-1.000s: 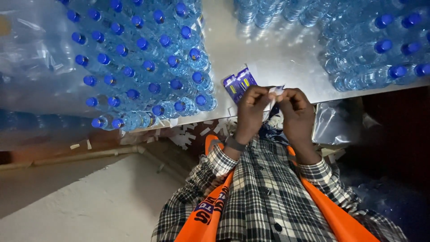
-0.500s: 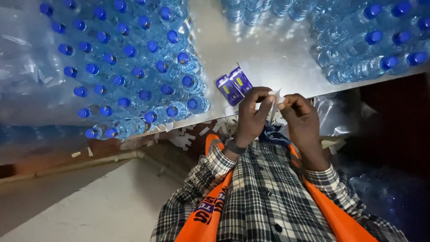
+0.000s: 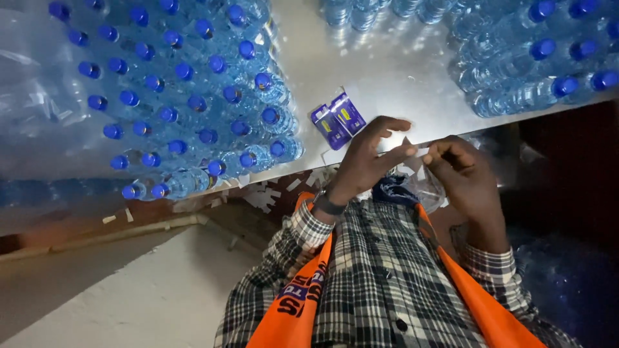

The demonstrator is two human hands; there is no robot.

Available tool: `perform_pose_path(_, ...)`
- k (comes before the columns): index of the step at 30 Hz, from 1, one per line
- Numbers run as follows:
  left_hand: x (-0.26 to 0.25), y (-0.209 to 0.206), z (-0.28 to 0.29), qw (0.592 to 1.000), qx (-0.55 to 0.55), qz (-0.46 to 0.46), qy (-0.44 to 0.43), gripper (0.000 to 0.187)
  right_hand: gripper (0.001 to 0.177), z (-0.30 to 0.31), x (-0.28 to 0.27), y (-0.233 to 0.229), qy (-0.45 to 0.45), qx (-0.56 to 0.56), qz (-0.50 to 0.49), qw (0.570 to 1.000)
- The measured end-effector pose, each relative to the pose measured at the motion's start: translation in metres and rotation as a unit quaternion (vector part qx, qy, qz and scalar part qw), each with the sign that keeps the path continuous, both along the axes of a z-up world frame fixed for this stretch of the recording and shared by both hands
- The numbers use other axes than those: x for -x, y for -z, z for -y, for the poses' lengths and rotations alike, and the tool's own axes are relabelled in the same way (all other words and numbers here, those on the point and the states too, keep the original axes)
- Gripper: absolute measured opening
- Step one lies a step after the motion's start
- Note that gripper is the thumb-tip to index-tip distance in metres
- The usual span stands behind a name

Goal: Manually peeling adhesive labels and applying them to plastic water bottles at a workstation.

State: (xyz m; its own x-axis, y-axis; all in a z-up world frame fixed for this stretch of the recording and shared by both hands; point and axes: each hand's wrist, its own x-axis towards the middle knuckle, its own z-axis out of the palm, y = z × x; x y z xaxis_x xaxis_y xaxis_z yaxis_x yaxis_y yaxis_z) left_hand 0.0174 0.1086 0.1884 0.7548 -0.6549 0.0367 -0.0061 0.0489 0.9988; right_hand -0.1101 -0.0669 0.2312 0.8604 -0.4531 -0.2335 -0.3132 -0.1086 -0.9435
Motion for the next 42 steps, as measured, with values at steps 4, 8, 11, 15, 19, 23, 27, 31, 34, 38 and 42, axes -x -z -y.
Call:
perform_pose_path(4,0.002,-0.014,0.004,0.997,0.061,-0.039,0.018,0.021,0.009,-0.017,-0.014,-0.017,0.004,0.057,0.062,0.996)
perform_pose_path(8,0.008,-0.014,0.008,0.994,0.093,-0.053,0.027,0.018,0.019,-0.029,-0.015,-0.012,0.022,0.061,0.124,0.990)
perform_pose_path(11,0.015,-0.016,0.011,0.994,0.096,-0.055,0.014,0.017,0.017,-0.032,-0.014,-0.011,0.030,0.104,0.152,0.982)
perform_pose_path(15,0.022,-0.017,0.017,0.991,0.090,-0.094,-0.026,0.020,0.021,-0.036,-0.018,-0.011,0.062,0.118,0.154,0.979)
perform_pose_path(19,0.020,-0.001,0.010,0.980,0.078,-0.154,-0.101,0.025,0.033,-0.015,-0.012,0.033,0.095,0.150,0.148,0.973)
perform_pose_path(23,-0.003,-0.014,0.000,0.956,0.068,-0.193,-0.209,0.023,0.024,0.010,-0.001,0.108,0.054,0.116,-0.068,0.989)
perform_pose_path(27,-0.007,0.013,0.015,0.965,0.080,-0.048,-0.245,0.021,0.056,0.017,0.053,0.198,-0.076,0.148,-0.161,0.973)
perform_pose_path(31,0.024,0.040,0.041,0.982,0.015,0.073,-0.175,0.024,0.038,-0.031,0.015,0.087,0.075,-0.006,-0.080,0.994)
perform_pose_path(34,0.051,0.047,0.076,0.996,-0.004,0.068,-0.052,0.041,0.040,-0.008,0.013,0.077,0.154,-0.109,0.092,0.978)
perform_pose_path(38,0.061,0.072,0.115,0.995,0.011,0.095,0.032,0.063,0.023,0.018,0.018,0.068,0.322,-0.071,0.102,0.939)
perform_pose_path(42,0.038,0.130,0.177,0.993,-0.064,0.096,-0.009,0.073,0.021,0.081,0.075,0.125,0.389,-0.066,0.159,0.905)
